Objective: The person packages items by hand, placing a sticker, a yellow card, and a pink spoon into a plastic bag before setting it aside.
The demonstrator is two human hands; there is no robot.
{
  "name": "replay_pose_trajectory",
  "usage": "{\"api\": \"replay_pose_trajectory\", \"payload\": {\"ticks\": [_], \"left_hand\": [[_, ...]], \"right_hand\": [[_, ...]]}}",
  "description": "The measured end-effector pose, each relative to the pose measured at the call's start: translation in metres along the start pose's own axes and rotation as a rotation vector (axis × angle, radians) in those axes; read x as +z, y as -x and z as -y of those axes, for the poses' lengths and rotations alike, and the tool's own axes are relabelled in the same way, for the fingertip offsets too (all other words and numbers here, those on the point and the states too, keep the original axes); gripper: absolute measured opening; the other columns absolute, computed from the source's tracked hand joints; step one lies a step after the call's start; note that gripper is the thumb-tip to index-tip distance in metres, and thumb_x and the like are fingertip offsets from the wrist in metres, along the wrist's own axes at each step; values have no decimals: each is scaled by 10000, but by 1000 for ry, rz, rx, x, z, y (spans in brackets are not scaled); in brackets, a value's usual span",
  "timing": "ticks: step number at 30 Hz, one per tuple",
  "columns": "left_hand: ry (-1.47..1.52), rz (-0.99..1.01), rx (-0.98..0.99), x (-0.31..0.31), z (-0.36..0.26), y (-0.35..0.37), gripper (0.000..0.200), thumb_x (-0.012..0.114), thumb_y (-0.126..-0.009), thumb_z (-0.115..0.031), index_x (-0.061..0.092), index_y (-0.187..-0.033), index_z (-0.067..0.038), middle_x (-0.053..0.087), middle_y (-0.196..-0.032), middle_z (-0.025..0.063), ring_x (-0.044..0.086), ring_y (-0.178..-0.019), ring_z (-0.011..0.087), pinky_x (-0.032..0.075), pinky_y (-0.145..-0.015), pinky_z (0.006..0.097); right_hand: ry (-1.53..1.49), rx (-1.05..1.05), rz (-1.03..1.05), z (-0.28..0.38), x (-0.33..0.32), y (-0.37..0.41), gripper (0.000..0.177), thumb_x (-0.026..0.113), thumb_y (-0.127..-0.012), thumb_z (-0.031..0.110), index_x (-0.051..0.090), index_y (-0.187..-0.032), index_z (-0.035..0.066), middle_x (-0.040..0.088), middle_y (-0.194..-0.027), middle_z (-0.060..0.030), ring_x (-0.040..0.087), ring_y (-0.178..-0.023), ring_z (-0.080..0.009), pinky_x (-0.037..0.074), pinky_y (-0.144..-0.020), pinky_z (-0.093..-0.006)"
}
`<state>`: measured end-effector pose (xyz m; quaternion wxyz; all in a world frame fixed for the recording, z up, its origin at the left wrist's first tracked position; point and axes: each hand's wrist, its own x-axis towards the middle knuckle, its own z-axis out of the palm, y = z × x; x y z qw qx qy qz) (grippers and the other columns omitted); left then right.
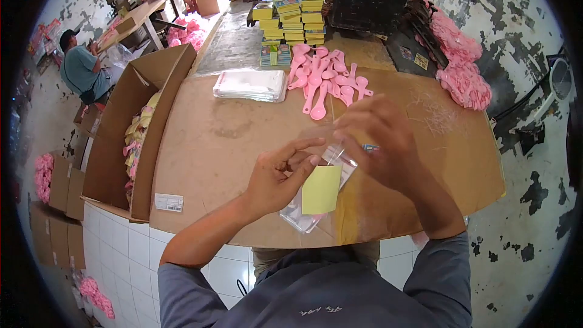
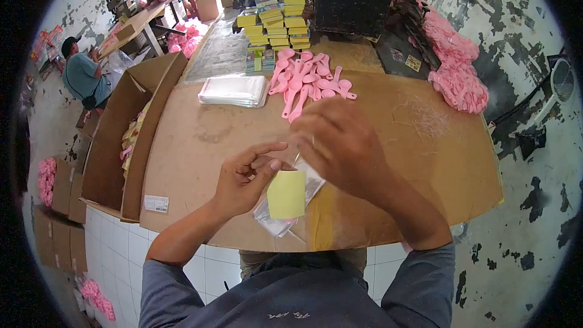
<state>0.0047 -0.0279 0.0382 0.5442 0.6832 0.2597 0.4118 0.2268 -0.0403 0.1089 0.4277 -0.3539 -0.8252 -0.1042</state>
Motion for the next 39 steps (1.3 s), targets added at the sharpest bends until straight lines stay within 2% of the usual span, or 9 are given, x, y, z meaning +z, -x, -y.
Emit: {"api": "replay_pose_trajectory", "payload": {"ticks": [6, 9, 15, 20, 24, 27, 33, 36, 39], "left_hand": [[-252, -7, 47, 2, -2, 5, 446, 638, -986, -37, 510, -1400, 66, 765, -945, 136, 718, -832, 124, 581, -725, 278], [-382, 9, 32, 2, 0, 5, 479, 657, -972, -41, 497, -1410, 68, 769, -934, 137, 714, -792, 112, 585, -683, 287], [-423, 59, 18, 0, -2, 2, 470, 645, -985, -50, 502, -1425, 34, 777, -951, 114, 723, -827, 111, 582, -747, 288], [26, 102, -144, -11, 1, -3, 447, 603, -1016, -47, 494, -1447, 2, 770, -1020, 119, 715, -1001, 142, 545, -903, 288], [163, 59, -127, -9, 6, -6, 443, 589, -1025, -40, 483, -1454, -6, 756, -1080, 141, 696, -1060, 156, 535, -939, 290], [151, 36, -133, -10, 9, -7, 439, 575, -1033, -43, 472, -1457, 4, 751, -1098, 143, 693, -1070, 157, 537, -939, 290], [148, -24, -175, -8, 13, -9, 398, 563, -1051, -87, 495, -1426, 29, 747, -1119, 147, 687, -1073, 149, 546, -927, 285], [131, -56, -170, -3, 15, -10, 370, 569, -1047, -91, 528, -1390, 42, 749, -1100, 169, 699, -1084, 191, 546, -961, 322], [140, -50, -163, 0, 19, -9, 357, 569, -1049, -94, 537, -1374, 49, 740, -1126, 171, 692, -1086, 184, 548, -952, 310]], "right_hand": [[273, -165, 147, 14, 19, 4, 213, 739, -795, 191, 659, -946, 63, 610, -1023, -69, 581, -1058, -226, 418, -894, -367], [350, -227, 202, 10, 27, 6, 175, 703, -802, 177, 638, -909, 53, 595, -994, -65, 581, -1003, -228, 424, -874, -375], [176, 22, 164, -12, 25, 1, 105, 648, -833, 110, 599, -908, 57, 538, -894, -84, 557, -903, -237, 438, -827, -387], [-978, 723, 498, -33, -56, 14, 157, 632, -958, 143, 555, -895, 22, 537, -797, -53, 593, -751, -145, 478, -668, -314], [-1526, 626, 455, -116, -118, 79, 61, 566, -984, 37, 602, -990, -12, 648, -797, -72, 658, -787, -143, 532, -714, -282], [-320, 950, 260, -168, -122, 105, 212, 541, -955, -26, 639, -1141, -3, 701, -938, -118, 690, -898, -219, 553, -825, -356], [772, 561, 163, -153, -118, 132, 377, 607, -902, 2, 630, -1276, 44, 652, -1146, -152, 606, -1139, -281, 465, -995, -410], [238, 618, 75, -113, -85, 94, 377, 662, -881, 39, 653, -1258, 47, 694, -1124, -133, 662, -1050, -265, 509, -934, -382], [-327, 688, 355, -63, -43, 68, 339, 697, -906, 107, 658, -1235, 32, 702, -1089, -87, 665, -955, -192, 527, -847, -345]]}}
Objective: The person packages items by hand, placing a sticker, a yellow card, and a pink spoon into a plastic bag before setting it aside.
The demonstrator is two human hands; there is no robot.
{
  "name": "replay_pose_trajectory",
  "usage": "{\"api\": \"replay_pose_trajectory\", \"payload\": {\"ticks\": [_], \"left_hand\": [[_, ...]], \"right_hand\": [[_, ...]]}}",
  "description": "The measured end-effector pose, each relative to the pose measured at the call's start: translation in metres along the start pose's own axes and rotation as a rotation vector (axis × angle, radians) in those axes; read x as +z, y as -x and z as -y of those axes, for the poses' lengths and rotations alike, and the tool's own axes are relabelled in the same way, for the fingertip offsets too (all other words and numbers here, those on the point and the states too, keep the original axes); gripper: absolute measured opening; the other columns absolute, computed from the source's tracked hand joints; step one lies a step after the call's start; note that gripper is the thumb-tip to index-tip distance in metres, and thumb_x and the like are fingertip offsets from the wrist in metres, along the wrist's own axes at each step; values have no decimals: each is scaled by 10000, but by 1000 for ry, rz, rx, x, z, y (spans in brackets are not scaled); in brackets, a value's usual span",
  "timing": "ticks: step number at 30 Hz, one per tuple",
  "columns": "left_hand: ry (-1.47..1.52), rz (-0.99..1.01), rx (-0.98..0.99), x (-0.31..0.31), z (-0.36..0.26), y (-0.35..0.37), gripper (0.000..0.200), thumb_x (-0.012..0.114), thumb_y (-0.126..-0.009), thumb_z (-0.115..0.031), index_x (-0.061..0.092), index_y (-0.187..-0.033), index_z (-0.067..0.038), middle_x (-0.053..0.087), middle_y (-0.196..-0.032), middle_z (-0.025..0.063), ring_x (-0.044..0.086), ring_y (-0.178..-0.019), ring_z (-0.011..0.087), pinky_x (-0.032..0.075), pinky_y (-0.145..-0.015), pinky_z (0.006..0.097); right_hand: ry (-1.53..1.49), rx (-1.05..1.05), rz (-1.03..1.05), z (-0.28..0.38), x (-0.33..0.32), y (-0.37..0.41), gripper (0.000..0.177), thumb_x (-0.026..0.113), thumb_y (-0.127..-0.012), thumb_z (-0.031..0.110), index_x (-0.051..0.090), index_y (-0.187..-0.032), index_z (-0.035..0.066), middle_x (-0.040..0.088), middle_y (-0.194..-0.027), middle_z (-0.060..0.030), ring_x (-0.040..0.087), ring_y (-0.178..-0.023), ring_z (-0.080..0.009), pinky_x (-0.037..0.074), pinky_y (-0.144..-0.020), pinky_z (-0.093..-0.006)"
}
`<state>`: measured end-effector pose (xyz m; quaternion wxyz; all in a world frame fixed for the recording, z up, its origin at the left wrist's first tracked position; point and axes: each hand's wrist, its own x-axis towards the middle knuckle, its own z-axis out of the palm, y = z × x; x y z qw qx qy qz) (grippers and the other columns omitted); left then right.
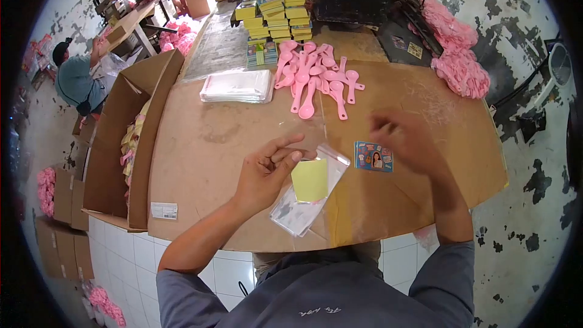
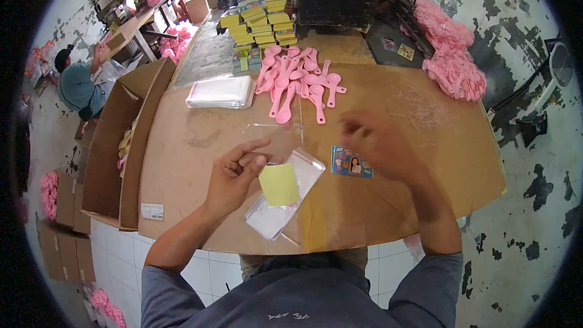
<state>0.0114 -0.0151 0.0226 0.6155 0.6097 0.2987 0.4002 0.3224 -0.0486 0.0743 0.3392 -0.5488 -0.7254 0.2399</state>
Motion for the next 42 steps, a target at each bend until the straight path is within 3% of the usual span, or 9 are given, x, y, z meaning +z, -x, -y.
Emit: {"api": "replay_pose_trajectory", "payload": {"ticks": [1, 3, 6, 11, 21, 29, 32, 36, 42], "left_hand": [[21, 9, 14, 1, 2, 0, 354, 569, -1051, -97, 537, -1373, 46, 734, -1143, 169, 687, -1081, 170, 551, -935, 291], [50, 16, 23, 0, 7, 0, 346, 576, -1048, -97, 548, -1362, 46, 727, -1161, 170, 684, -1084, 172, 554, -936, 294], [71, 15, 3, -2, 8, 0, 339, 599, -1032, -89, 571, -1341, 48, 723, -1163, 172, 689, -1093, 203, 553, -970, 338], [109, -5, -94, -3, 1, 1, 316, 630, -1013, -79, 608, -1309, 33, 726, -1148, 153, 686, -1075, 181, 564, -948, 323], [15, -16, -52, -6, 10, 2, 206, 647, -983, -4, 703, -1177, 37, 736, -1132, 120, 691, -1019, 150, 581, -871, 284], [-82, 58, 60, -19, 18, -1, 208, 669, -962, -3, 728, -1159, 26, 741, -1127, 140, 693, -1024, 159, 579, -879, 295], [145, 50, -77, -19, 8, 0, 222, 674, -979, -50, 713, -1175, 48, 738, -1112, 114, 681, -994, 127, 571, -876, 270], [98, 35, -97, -17, 17, -2, 224, 701, -966, -88, 723, -1175, -11, 744, -1102, 110, 694, -978, 135, 585, -831, 272], [61, 11, -150, -14, 17, -5, 252, 653, -998, -51, 682, -1237, 24, 733, -1126, 86, 673, -949, 89, 556, -826, 233]], "right_hand": [[-133, -25, 128, 13, 18, -2, 336, 712, -912, 122, 657, -1228, 25, 703, -1066, -78, 662, -926, -174, 530, -820, -337], [-298, -136, 130, 26, 60, -4, 341, 728, -914, 113, 651, -1229, 10, 694, -1008, -70, 652, -908, -152, 527, -794, -319], [-510, 54, 221, 34, 75, -9, 365, 745, -906, 105, 641, -1240, -2, 677, -975, -56, 634, -903, -118, 518, -790, -281], [-547, 41, 214, 17, 75, -16, 289, 725, -927, 88, 660, -1191, -9, 674, -976, -38, 624, -893, -88, 513, -794, -262], [-774, 228, 209, 3, 72, -17, 154, 703, -933, 27, 722, -1082, -3, 712, -1010, -36, 662, -935, -97, 529, -841, -276], [-676, 91, 228, -8, 66, -17, 132, 685, -923, 19, 752, -1034, -7, 722, -1023, -47, 664, -943, -105, 525, -836, -269], [-659, 109, 240, -2, 61, -17, 132, 692, -929, 58, 759, -1025, -4, 721, -1022, -43, 662, -931, -106, 521, -831, -265], [-488, 74, 206, 3, 61, -15, 139, 717, -919, 60, 757, -1033, -7, 715, -1002, -45, 660, -922, -106, 522, -826, -266], [-656, 12, 234, -14, 74, -15, 236, 771, -871, 16, 700, -1095, -8, 695, -1022, -63, 639, -900, -102, 517, -821, -266]]}}
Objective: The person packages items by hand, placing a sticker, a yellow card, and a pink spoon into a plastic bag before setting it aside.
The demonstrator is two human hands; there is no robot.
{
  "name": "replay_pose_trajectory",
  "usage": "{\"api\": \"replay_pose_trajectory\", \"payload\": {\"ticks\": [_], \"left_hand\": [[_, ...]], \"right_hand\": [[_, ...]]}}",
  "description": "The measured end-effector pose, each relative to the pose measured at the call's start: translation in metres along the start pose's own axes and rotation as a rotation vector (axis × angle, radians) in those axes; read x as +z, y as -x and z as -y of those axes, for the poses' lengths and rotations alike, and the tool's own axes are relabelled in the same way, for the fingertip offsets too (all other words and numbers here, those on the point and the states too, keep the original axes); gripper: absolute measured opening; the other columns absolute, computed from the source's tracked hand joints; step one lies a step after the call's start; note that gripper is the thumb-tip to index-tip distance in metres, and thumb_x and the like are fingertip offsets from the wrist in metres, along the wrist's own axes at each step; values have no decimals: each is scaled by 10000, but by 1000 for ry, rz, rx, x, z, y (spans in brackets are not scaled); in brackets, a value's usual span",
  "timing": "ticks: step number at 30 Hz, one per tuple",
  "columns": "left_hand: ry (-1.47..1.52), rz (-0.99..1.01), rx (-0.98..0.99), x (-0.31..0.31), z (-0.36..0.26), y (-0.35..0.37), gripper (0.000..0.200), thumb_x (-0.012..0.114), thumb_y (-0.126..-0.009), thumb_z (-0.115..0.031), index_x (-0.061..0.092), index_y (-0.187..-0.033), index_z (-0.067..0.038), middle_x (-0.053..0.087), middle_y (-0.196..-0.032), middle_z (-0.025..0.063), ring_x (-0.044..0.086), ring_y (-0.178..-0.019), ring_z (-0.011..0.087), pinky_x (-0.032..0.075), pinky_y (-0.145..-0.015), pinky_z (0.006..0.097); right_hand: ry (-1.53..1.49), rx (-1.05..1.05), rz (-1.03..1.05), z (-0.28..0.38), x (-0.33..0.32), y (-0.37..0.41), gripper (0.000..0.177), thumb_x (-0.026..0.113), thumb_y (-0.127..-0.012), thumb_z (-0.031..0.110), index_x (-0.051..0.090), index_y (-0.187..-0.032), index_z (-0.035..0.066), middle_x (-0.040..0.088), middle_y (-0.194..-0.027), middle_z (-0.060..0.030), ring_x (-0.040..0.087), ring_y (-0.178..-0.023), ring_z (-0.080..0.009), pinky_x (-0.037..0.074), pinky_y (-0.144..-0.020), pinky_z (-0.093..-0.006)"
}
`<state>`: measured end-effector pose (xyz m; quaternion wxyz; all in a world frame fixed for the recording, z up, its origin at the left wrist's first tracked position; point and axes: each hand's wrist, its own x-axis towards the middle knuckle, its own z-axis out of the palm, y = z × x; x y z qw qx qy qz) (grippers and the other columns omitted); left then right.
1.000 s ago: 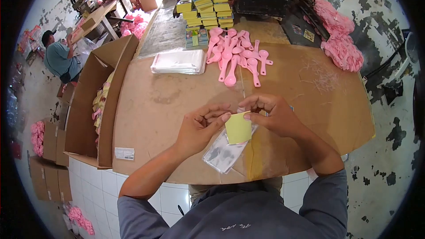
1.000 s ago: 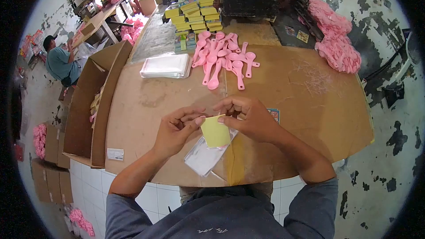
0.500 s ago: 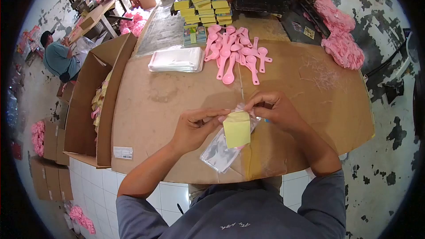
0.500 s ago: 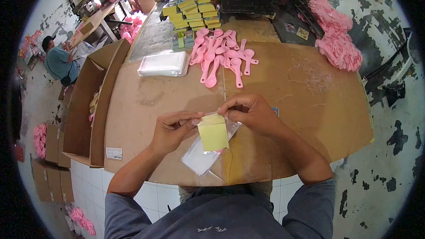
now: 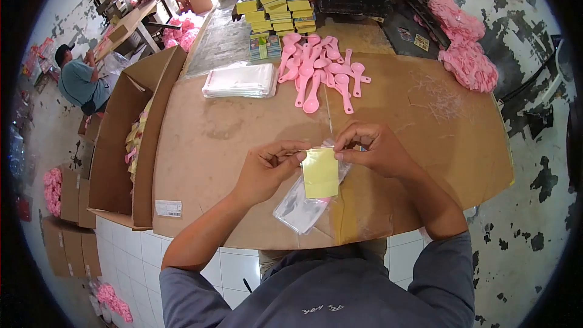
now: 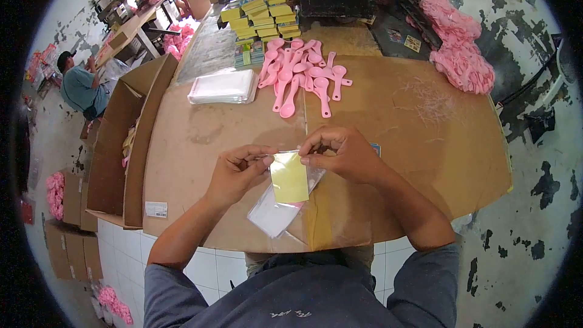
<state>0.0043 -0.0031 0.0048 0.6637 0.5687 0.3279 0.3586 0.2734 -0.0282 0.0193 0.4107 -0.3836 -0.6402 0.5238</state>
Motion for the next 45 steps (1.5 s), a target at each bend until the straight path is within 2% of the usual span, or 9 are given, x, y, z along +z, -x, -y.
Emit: {"api": "replay_pose_trajectory", "payload": {"ticks": [11, 17, 19, 22, 24, 29, 33, 36, 45], "left_hand": [[205, -119, 146, 20, -19, 1, 278, 651, -1006, -91, 650, -1256, 31, 728, -1108, 72, 680, -963, 105, 566, -771, 258], [-90, 191, -57, -25, -13, 4, 333, 699, -966, -84, 600, -1264, 25, 702, -1168, 121, 686, -1029, 156, 571, -861, 300], [-46, -203, -25, -44, -31, 4, 330, 688, -967, -78, 586, -1268, 12, 681, -1206, 130, 681, -1049, 156, 566, -887, 295], [292, -647, 642, -75, -61, -3, 417, 438, -1100, -307, 518, -1377, -5, 595, -1375, 176, 594, -1276, 227, 516, -1043, 378], [339, -694, 734, -81, -78, 0, 560, 378, -1106, -411, 407, -1480, 5, 426, -1554, 210, 414, -1459, 282, 396, -1175, 414], [23, -518, 482, -71, -28, -15, 422, 499, -1084, -283, 509, -1418, -26, 618, -1326, 133, 645, -1160, 213, 549, -933, 337], [-625, -201, 125, -16, 10, -13, 320, 800, -875, -277, 718, -1101, -67, 662, -941, 41, 632, -817, 148, 520, -654, 320], [-1011, -81, 425, 4, 12, -12, 317, 866, -783, -233, 729, -994, -41, 633, -847, 41, 619, -738, 199, 511, -660, 343], [-857, -83, 306, 7, 17, -9, 152, 809, -844, -150, 720, -903, -43, 643, -835, 57, 615, -689, 166, 508, -644, 310]], "right_hand": [[-21, 156, 180, 16, 9, 2, 325, 734, -908, 19, 616, -1210, -6, 696, -1014, -33, 640, -926, -102, 511, -843, -268], [-71, 89, 64, 30, -7, 4, 260, 713, -930, 41, 657, -1180, 2, 708, -1007, -44, 652, -929, -108, 509, -829, -273], [152, 34, -9, 37, -22, 7, 255, 714, -930, 79, 669, -1171, 8, 716, -1006, -51, 659, -924, -119, 510, -826, -285], [603, -34, -116, 38, -55, 17, 270, 722, -918, 142, 681, -1156, 21, 720, -1033, -65, 668, -932, -144, 508, -827, -308], [693, 52, -169, 29, -72, 23, 270, 724, -906, 170, 687, -1133, 30, 711, -1072, -70, 668, -966, -163, 501, -825, -321], [869, 1, -138, 14, -79, 30, 343, 787, -844, 196, 693, -1125, 23, 671, -1034, -107, 651, -1013, -240, 510, -853, -353], [877, -3, -29, 0, -82, 33, 378, 833, -791, 177, 691, -1105, 24, 643, -1043, -123, 635, -1002, -264, 514, -879, -366], [773, 142, -12, -11, -91, 30, 368, 849, -762, 146, 690, -1072, 26, 622, -1075, -125, 631, -961, -264, 515, -870, -377], [746, 123, -79, 2, -81, 36, 305, 838, -760, 74, 686, -1022, 38, 630, -954, -101, 632, -898, -224, 517, -804, -362]]}}
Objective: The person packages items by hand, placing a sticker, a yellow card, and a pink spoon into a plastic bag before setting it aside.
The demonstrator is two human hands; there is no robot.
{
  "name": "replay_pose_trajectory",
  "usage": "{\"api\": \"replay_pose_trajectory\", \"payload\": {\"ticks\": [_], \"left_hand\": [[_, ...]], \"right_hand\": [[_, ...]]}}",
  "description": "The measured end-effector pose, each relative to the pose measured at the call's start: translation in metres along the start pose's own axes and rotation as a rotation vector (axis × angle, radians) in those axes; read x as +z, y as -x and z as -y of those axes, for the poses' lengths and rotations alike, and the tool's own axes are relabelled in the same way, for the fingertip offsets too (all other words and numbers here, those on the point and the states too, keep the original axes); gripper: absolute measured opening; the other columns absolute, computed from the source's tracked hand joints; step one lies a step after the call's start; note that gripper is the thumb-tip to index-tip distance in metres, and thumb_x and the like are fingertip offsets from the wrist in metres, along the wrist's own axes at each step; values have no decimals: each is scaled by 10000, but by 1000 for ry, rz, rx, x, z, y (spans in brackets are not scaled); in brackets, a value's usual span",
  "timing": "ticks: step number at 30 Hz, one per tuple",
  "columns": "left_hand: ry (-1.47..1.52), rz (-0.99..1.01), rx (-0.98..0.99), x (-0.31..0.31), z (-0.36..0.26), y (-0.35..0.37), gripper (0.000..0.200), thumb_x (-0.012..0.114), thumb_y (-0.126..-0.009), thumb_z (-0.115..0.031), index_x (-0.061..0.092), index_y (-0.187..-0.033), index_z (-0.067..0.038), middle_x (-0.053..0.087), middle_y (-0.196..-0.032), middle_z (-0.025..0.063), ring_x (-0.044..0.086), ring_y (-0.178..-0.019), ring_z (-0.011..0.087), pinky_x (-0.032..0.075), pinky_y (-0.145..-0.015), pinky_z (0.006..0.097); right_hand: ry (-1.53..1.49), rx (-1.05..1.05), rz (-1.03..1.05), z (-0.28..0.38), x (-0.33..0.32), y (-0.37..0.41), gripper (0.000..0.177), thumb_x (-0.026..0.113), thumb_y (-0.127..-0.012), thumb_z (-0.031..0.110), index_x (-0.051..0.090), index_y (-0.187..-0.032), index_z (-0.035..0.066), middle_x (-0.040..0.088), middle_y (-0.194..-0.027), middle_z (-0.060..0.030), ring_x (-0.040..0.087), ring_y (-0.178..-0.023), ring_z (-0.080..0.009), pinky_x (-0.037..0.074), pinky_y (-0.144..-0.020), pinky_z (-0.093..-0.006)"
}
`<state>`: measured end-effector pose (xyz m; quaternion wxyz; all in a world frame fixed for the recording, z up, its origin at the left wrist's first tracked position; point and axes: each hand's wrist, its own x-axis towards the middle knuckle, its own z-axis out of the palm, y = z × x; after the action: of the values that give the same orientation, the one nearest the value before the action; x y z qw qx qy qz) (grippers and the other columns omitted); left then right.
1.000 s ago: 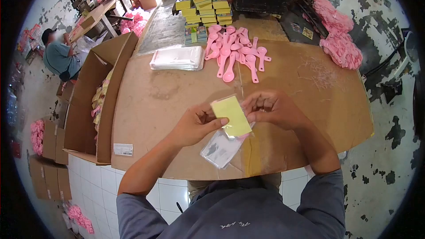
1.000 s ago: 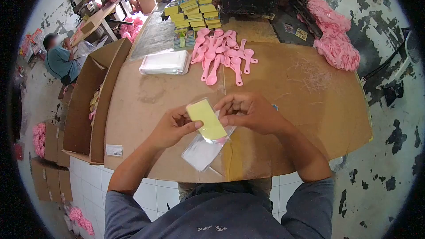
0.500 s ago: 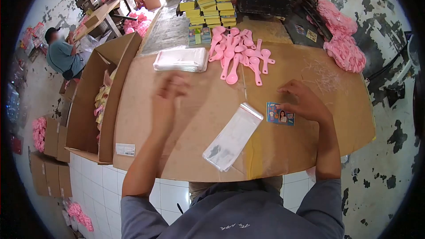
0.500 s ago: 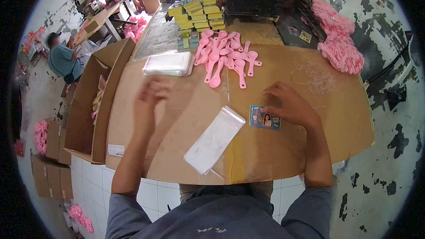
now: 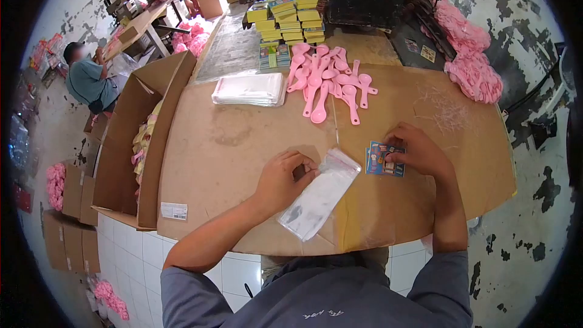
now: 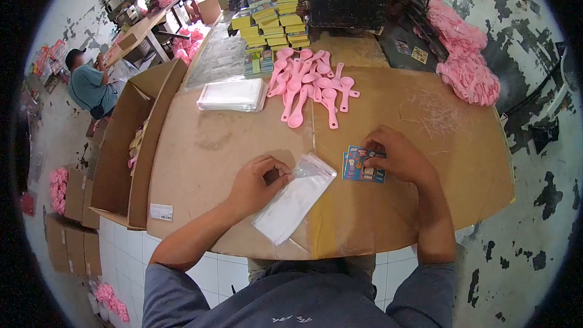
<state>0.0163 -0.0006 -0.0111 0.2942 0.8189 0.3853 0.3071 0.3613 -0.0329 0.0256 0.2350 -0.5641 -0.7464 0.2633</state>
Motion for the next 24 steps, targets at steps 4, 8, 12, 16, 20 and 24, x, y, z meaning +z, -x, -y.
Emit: {"api": "replay_pose_trajectory", "payload": {"ticks": [4, 8, 12, 16, 20, 24], "left_hand": [[-5, -14, -15, 0, -2, 1, 136, 788, -865, -132, 719, -945, -46, 666, -839, 61, 614, -664, 147, 508, -632, 299], [66, -22, 16, -1, -2, 3, 113, 732, -883, -59, 683, -984, -42, 661, -843, 50, 606, -670, 124, 498, -628, 283], [183, 21, -58, -4, 0, 4, 103, 689, -885, -14, 638, -972, -38, 646, -862, 23, 593, -709, 86, 477, -637, 256], [329, 45, -35, -2, 3, 3, 100, 684, -884, -10, 609, -944, -38, 637, -930, 17, 591, -784, 80, 458, -664, 232], [630, 4, 10, -1, 8, 3, 103, 631, -919, 19, 576, -985, -37, 656, -1013, 64, 630, -850, 114, 529, -753, 271], [1021, 87, -127, -6, 6, 3, 131, 590, -965, 41, 536, -1066, -23, 683, -998, 101, 685, -892, 144, 588, -872, 317]], "right_hand": [[-36, 76, 13, -6, 1, -3, 273, 829, -763, 58, 690, -997, 32, 619, -982, -97, 626, -872, -220, 515, -793, -359], [-11, 72, -1, -5, -2, -3, 226, 807, -773, 44, 694, -968, 29, 623, -957, -94, 619, -842, -216, 513, -779, -373], [-50, -79, -26, 24, -9, -1, 165, 748, -808, 32, 700, -965, 45, 645, -941, -97, 629, -860, -212, 506, -765, -350], [-332, -285, 117, 36, 27, -7, 156, 702, -846, 69, 700, -1001, 60, 669, -988, -94, 633, -935, -240, 459, -892, -354], [-31, -319, 119, 39, 53, -10, 184, 702, -873, 123, 695, -1047, 63, 681, -984, -95, 629, -955, -269, 386, -1010, -389], [11, -345, 55, 42, 47, -9, 195, 717, -882, 132, 695, -1061, 57, 690, -979, -103, 644, -924, -279, 435, -967, -412]]}}
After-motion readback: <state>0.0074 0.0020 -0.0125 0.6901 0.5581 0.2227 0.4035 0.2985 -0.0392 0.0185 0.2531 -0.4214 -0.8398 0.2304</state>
